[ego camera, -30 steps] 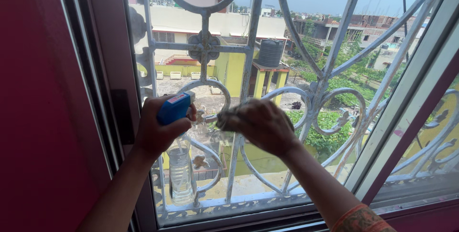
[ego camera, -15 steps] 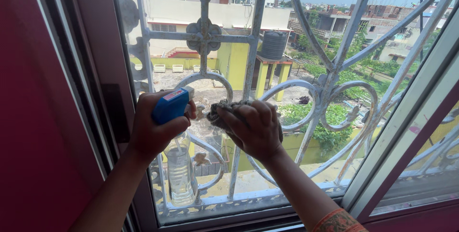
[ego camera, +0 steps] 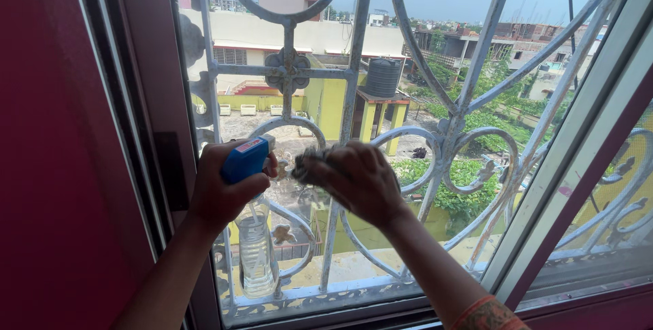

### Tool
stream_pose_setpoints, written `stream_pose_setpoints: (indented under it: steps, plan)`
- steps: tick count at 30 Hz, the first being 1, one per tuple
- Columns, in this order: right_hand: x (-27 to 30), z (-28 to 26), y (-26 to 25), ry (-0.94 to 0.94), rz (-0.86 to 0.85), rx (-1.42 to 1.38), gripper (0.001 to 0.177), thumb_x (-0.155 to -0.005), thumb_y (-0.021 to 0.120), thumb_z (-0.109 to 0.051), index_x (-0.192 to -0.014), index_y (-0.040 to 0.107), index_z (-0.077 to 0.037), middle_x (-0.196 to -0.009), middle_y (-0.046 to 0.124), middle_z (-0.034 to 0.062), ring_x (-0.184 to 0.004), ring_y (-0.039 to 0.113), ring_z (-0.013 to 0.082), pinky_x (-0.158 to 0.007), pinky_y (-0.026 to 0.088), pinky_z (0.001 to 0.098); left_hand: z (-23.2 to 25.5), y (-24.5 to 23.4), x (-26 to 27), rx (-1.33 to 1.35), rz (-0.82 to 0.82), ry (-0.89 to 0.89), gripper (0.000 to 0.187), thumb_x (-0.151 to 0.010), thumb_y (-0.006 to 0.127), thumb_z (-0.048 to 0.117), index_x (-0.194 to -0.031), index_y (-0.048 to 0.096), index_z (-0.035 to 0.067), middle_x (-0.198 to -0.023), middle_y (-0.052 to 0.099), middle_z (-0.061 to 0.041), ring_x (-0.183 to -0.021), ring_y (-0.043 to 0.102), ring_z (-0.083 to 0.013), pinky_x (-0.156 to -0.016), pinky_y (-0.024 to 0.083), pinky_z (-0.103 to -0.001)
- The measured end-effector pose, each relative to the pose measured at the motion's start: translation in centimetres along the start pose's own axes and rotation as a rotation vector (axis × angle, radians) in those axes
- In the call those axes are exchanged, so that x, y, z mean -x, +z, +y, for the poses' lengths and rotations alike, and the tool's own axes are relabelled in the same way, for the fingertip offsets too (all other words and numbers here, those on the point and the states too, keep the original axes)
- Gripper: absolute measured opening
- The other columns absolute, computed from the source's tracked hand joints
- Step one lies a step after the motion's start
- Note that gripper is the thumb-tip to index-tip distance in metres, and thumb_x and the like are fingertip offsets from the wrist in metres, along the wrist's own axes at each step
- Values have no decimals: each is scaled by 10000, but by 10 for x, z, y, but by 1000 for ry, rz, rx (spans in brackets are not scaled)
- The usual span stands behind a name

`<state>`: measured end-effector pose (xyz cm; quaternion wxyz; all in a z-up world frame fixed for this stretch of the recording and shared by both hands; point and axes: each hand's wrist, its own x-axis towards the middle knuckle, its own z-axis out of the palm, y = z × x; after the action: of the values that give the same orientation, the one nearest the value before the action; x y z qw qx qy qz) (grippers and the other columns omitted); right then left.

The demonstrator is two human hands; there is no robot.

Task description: The person sprays a cleaning solution onto a window pane and wipes the surface with a cloth. They repeatedly spray and wipe different sections of the glass, moving the cloth in circular and vertical motions to clean the window.

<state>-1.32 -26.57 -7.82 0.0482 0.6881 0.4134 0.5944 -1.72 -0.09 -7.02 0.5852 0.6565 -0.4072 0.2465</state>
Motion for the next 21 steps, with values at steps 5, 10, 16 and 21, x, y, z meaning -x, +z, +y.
stream_pose_setpoints:
  steps: [5,10,16,21]
  plan:
    - [-13,-2,0,90,58,71,463,-901,820,-342,-1326,662,-247,-1110,511,11,-1084,513,245,-908,484,420,-2,-2,0,-8,-1,8,218,-674,663,105,-849,732,-5,-792,757,-73,-744,728,-138,-735,592,-301]
    - [13,-32,15,92,109,132,467,-894,851,-389,-1312,683,-269,-1098,515,-12,-1069,504,217,-885,469,399,-4,-3,1,-6,-1,22,245,-670,651,107,-871,733,-7,-792,754,-72,-747,728,-133,-740,596,-298]
    - [32,-47,21,66,95,88,427,-903,843,-374,-1290,685,-287,-1097,515,-31,-1083,511,196,-892,477,372,-1,-3,2,1,-3,23,217,-688,667,112,-859,724,-8,-800,751,-79,-748,726,-137,-739,591,-297]
    - [36,-48,8,5,-50,-48,438,-872,818,-299,-1289,686,-268,-1076,512,-25,-1085,533,188,-907,489,378,4,-1,-1,-37,17,14,226,-682,670,133,-855,731,0,-777,757,-74,-723,741,-139,-724,603,-298]
